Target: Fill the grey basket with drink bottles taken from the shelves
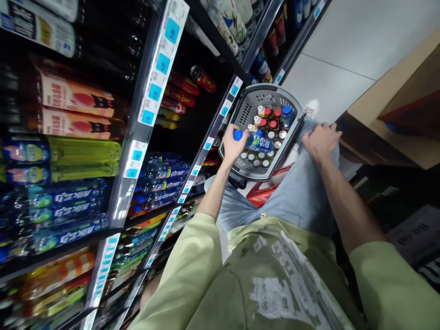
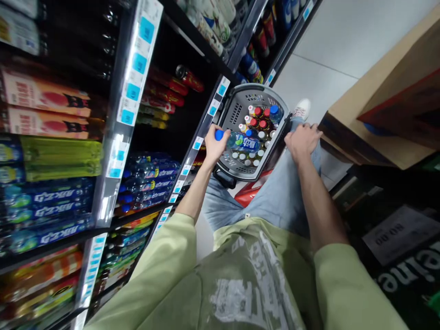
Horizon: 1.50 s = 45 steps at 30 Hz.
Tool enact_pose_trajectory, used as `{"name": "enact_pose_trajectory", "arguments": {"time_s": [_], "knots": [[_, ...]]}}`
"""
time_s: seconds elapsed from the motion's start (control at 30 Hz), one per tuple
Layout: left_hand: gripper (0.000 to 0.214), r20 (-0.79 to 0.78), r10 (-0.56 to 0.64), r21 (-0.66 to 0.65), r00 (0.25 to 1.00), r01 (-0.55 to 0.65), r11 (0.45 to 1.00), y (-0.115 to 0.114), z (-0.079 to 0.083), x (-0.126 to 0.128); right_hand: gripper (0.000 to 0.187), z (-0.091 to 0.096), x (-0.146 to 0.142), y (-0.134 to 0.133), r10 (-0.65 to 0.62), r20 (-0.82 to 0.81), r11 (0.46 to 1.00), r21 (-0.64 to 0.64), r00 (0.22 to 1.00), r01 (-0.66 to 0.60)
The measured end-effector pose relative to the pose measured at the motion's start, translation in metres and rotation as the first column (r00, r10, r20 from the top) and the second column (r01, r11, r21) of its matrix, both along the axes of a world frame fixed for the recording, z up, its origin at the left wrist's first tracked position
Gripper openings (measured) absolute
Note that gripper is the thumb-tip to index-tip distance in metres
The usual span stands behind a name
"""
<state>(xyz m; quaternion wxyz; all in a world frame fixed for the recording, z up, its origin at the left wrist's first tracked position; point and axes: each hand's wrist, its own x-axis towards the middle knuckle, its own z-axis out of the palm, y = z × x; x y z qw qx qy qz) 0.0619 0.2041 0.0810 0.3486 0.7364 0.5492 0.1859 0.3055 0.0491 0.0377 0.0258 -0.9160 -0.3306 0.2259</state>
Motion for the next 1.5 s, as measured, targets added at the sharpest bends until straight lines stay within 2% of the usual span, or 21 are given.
{"name": "enact_pose_trajectory", "arguments": {"time_s": [0.1,0.2,0.33,0.47,0.6,0.87,1.03,1.23,1.4,1.5], "knots": [[0.029,-0.089,-0.148,0.023,0.985,0.151,0.988,0.006,-0.015,0.035,0.047,-0.003,-0.001,0.001,-0.002,0.001,1.0,0.004,1.0,0.002],[0.024,-0.212,-0.29,-0.027,0.933,0.291,0.956,0.014,-0.039,0.066,0.045,-0.004,0.0,0.003,-0.001,-0.009,1.0,0.013,1.0,0.001],[0.023,-0.32,-0.382,-0.099,0.867,0.37,0.924,0.026,-0.074,0.099,0.045,-0.002,0.002,0.003,0.002,-0.038,1.0,0.005,0.999,-0.002],[0.029,-0.343,-0.481,-0.152,0.807,0.458,0.876,0.032,-0.101,0.121,0.045,-0.001,0.005,0.002,-0.003,-0.029,1.0,-0.001,1.0,0.003],[0.037,-0.352,-0.516,-0.226,0.781,0.464,0.856,0.038,-0.123,0.133,0.045,-0.002,0.007,0.001,-0.014,-0.008,1.0,-0.01,1.0,0.013],[0.045,-0.381,-0.459,-0.305,0.803,0.359,0.882,0.042,-0.163,0.151,0.045,-0.002,0.013,0.002,-0.024,-0.026,0.999,-0.038,0.999,0.023],[0.05,-0.338,-0.361,-0.343,0.869,0.243,0.907,0.027,-0.176,0.151,0.044,-0.003,0.014,0.001,-0.036,-0.025,0.998,-0.044,0.999,0.035],[0.043,-0.328,-0.236,-0.366,0.915,0.108,0.925,0.015,-0.18,0.147,0.045,-0.003,0.014,0.003,-0.04,-0.019,0.998,-0.045,0.999,0.04],[0.043,-0.251,-0.296,-0.44,0.922,0.164,0.883,0.013,-0.178,0.139,0.046,-0.003,0.012,0.003,-0.033,-0.012,0.999,-0.043,0.999,0.032],[0.056,-0.166,-0.329,-0.47,0.93,0.219,0.855,0.012,-0.175,0.131,0.048,-0.001,0.01,0.003,-0.023,0.005,0.999,-0.033,1.0,0.023]]}}
